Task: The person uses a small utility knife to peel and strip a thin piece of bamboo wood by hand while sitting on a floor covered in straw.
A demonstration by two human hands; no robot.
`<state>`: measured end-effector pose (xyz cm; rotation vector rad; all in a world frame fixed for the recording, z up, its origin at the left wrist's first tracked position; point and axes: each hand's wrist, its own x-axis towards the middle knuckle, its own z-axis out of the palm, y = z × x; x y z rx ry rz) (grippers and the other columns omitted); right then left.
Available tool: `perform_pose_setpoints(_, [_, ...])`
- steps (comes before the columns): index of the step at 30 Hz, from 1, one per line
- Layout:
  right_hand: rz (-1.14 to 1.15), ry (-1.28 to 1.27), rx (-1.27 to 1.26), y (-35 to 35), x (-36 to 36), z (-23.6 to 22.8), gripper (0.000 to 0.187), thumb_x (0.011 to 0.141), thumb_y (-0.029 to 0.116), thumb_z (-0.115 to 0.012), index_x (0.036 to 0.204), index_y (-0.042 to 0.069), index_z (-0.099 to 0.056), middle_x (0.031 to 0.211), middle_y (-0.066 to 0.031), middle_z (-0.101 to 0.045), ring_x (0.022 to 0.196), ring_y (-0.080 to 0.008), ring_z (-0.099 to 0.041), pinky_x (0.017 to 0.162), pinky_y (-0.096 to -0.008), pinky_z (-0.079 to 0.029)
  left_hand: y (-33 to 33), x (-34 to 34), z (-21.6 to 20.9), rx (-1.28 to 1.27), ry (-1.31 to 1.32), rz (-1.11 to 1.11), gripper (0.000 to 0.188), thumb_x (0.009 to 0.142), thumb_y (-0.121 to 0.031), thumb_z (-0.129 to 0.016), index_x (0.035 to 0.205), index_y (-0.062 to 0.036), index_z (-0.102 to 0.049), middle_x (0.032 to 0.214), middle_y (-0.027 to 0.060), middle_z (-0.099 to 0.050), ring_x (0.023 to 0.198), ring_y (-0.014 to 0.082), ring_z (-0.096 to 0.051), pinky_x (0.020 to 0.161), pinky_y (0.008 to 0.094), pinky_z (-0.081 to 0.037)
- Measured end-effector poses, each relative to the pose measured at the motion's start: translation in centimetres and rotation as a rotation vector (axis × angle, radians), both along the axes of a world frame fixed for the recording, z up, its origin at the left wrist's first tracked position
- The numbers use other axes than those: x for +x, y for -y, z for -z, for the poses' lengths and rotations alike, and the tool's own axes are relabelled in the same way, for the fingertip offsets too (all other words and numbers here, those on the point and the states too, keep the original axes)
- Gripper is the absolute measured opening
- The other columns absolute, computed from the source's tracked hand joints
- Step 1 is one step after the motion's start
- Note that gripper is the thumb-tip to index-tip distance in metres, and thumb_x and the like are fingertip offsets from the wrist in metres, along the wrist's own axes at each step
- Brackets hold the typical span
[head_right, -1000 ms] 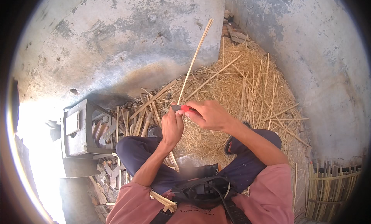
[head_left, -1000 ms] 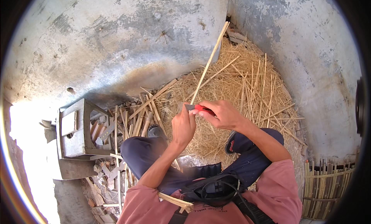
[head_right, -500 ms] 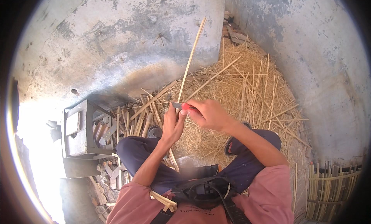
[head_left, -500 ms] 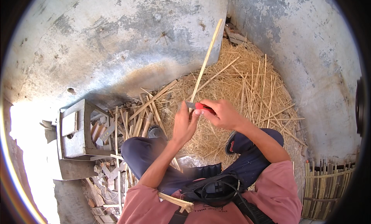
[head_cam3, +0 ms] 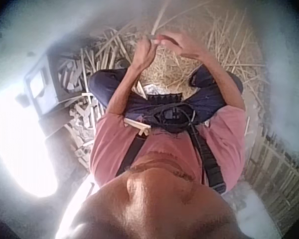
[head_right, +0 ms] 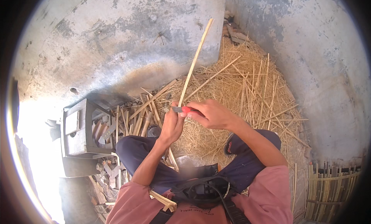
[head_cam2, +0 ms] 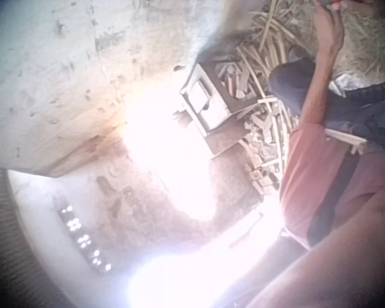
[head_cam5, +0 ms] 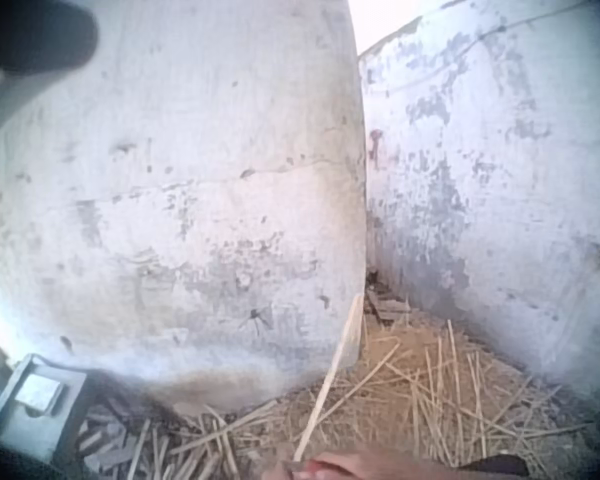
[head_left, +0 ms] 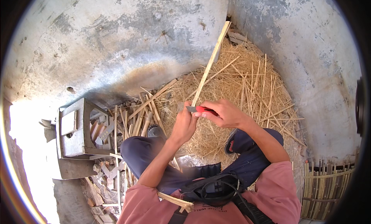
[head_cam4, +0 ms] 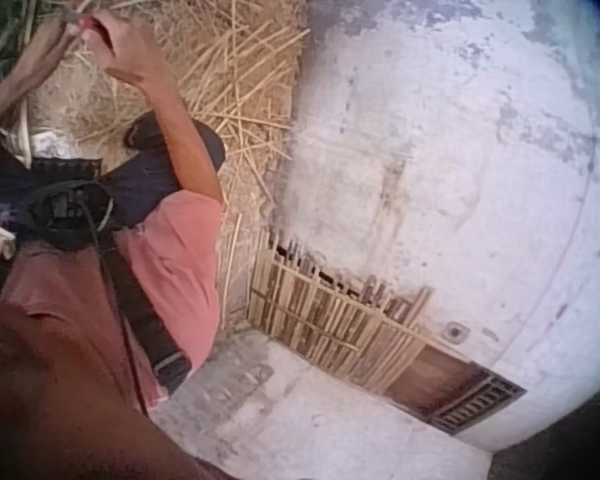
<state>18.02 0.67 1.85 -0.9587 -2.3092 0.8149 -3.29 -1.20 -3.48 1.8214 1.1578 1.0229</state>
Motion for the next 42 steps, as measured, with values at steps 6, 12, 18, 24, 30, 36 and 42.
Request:
perform_pose_setpoints(6, [0.042, 0.006, -0.025, 0.5, -0.6, -0.6, 0.025, 0.104, 0.028, -0.063, 0.113, 0.006, -0.067, 0.074, -0.0192, -0.066, 0.065, -0.0377, -0.066, 0.060, -0.0474, -0.048, 0.4, 0.1, -0.1, 0.075, -0.002, -0.049, 0.040, 0.112, -0.038, -0.050, 0.116, 0.0016, -0.048, 0.071, 0.0211, -0.061, 0.068, 0.0451, -0.067, 0.061, 0.0502, -0.049])
perform_pose_setpoints(12, [0.065, -0.023, 0.030, 0.6, -1.0, -0.1, 0.026, 0.104, 0.030, -0.062, 0.113, 0.006, -0.067, 0.076, -0.0184, -0.069, 0.066, -0.0380, -0.067, 0.061, -0.0479, -0.050, 0.4, 0.2, 0.2, 0.079, 0.018, -0.070, 0.039, 0.113, -0.037, -0.048, 0.115, 0.0022, -0.050, 0.067, 0.0201, -0.059, 0.062, 0.0438, -0.065, 0.056, 0.0488, -0.047])
perform_pose_setpoints(18, [0.117, 0.030, 0.057, 0.6, -1.1, 0.3, 0.027, 0.105, 0.031, -0.060, 0.114, 0.006, -0.066, 0.079, -0.0182, -0.071, 0.067, -0.0399, -0.069, 0.062, -0.0490, -0.052, 0.1, 0.3, 0.5, 0.097, 0.026, -0.091, 0.035, 0.113, -0.031, -0.049, 0.117, 0.0034, -0.053, 0.065, 0.0199, -0.059, 0.057, 0.0421, -0.064, 0.054, 0.0478, -0.046])
perform_pose_setpoints(24, [0.175, 0.007, 0.164, 1.0, -1.7, 0.6, 0.026, 0.105, 0.030, -0.059, 0.115, 0.007, -0.065, 0.084, -0.0179, -0.073, 0.069, -0.0400, -0.070, 0.062, -0.0489, -0.054, -0.2, 0.3, 1.0, 0.062, 0.034, -0.116, 0.036, 0.112, -0.032, -0.051, 0.116, 0.0040, -0.056, 0.060, 0.0181, -0.057, 0.052, 0.0361, -0.062, 0.051, 0.0457, -0.044])
perform_pose_setpoints(30, [0.251, 0.026, 0.236, 1.1, -2.0, 1.2, 0.027, 0.105, 0.029, -0.060, 0.119, 0.007, -0.065, 0.091, -0.0171, -0.075, 0.073, -0.0387, -0.073, 0.063, -0.0480, -0.057, -0.4, 0.3, 1.0, 0.011, 0.028, -0.123, 0.035, 0.112, -0.032, -0.052, 0.114, 0.0030, -0.058, 0.061, 0.0177, -0.056, 0.052, 0.0333, -0.061, 0.052, 0.0448, -0.043])
perform_pose_setpoints(36, [0.290, 0.052, 0.235, 1.4, -2.2, 1.3, 0.028, 0.104, 0.029, -0.061, 0.120, 0.006, -0.065, 0.096, -0.0171, -0.076, 0.076, -0.0377, -0.074, 0.063, -0.0466, -0.058, -0.3, 0.4, 0.2, -0.015, 0.021, -0.132, 0.035, 0.112, -0.032, -0.053, 0.113, 0.0019, -0.059, 0.065, 0.0189, -0.057, 0.056, 0.0330, -0.062, 0.056, 0.0449, -0.045])
perform_pose_setpoints(42, [0.312, -0.001, 0.242, 1.2, -2.4, 1.7, 0.027, 0.104, 0.026, -0.060, 0.121, 0.005, -0.066, 0.096, -0.0173, -0.076, 0.078, -0.0380, -0.074, 0.065, -0.0462, -0.058, -0.3, 0.5, 0.0, 0.005, 0.005, -0.153, 0.036, 0.112, -0.034, -0.053, 0.113, 0.0015, -0.059, 0.065, 0.0193, -0.057, 0.056, 0.0328, -0.061, 0.056, 0.0452, -0.045])
